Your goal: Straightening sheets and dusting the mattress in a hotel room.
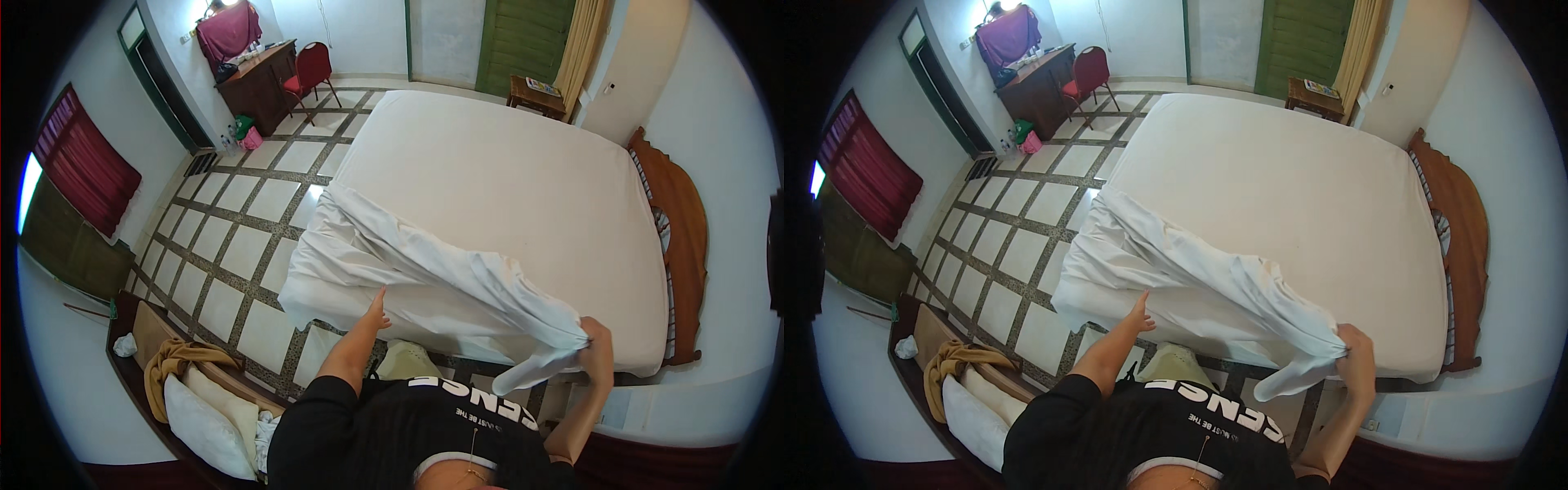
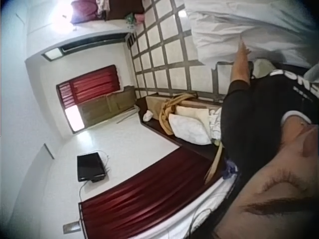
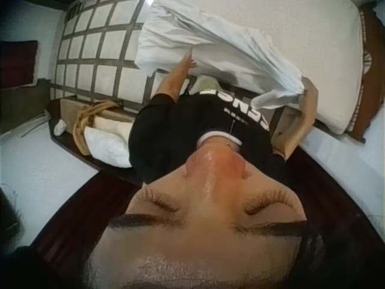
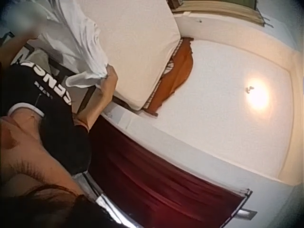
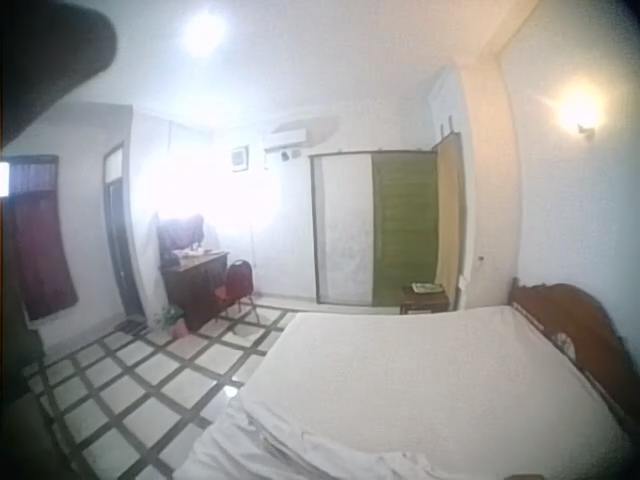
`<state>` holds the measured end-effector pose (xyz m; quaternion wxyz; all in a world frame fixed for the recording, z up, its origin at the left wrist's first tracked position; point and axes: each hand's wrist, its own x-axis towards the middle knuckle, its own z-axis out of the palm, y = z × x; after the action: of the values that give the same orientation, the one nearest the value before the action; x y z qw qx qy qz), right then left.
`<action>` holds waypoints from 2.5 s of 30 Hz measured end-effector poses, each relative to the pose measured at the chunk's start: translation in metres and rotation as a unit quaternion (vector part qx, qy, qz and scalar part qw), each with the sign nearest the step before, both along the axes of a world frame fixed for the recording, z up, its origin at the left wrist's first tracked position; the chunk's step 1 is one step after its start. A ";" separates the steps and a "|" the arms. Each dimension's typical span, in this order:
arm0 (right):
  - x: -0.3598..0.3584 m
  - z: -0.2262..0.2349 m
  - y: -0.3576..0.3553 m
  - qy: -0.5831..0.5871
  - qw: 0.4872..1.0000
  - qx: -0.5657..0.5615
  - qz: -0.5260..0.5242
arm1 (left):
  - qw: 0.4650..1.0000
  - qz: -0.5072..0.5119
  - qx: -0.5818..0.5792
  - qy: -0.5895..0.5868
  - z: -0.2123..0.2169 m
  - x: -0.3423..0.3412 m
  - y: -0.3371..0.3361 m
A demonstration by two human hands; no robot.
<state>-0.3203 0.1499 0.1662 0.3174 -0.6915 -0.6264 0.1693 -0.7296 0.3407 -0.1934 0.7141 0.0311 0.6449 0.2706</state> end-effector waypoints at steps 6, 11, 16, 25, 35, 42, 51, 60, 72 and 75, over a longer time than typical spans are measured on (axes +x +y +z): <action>0.025 0.060 0.026 -0.132 0.989 0.063 -0.022 | 0.997 0.058 -0.033 -0.033 -0.016 0.031 0.048; 0.039 0.120 0.037 -0.196 0.974 0.084 -0.071 | 0.970 0.191 0.067 -0.138 -0.004 0.045 0.063; 0.065 0.125 0.047 -0.213 0.958 0.131 -0.141 | 0.726 0.302 0.459 -0.413 -0.006 0.036 0.115; 0.186 0.064 0.112 -0.123 0.981 0.119 -0.092 | 0.822 0.340 0.369 -0.270 0.054 0.026 0.243; 0.368 0.139 0.159 -0.177 0.898 0.367 -0.168 | 0.675 0.105 0.641 -0.351 0.323 0.157 0.312; 0.449 0.059 0.137 -0.159 0.853 0.374 -0.326 | 0.777 0.079 0.544 -0.307 0.316 0.211 0.290; 0.391 -0.270 0.115 -0.080 0.938 0.005 -0.337 | 0.944 0.073 0.226 -0.230 0.111 0.265 0.208; 0.181 -0.359 0.141 0.321 0.869 -0.374 -0.049 | 0.952 -0.020 0.171 -0.255 0.084 0.297 0.128; 0.121 -0.296 0.193 0.863 0.501 -0.069 -0.008 | 0.914 -0.058 0.196 -0.351 0.180 0.320 0.075; 0.150 -0.297 0.209 0.883 0.457 0.094 -0.051 | 0.906 -0.034 0.230 -0.355 0.185 0.304 0.071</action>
<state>-0.1705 0.3590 -0.1307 0.7717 -0.1690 0.0132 0.6130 -0.4258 0.4119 -0.0080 0.8777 0.1179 0.2673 0.3799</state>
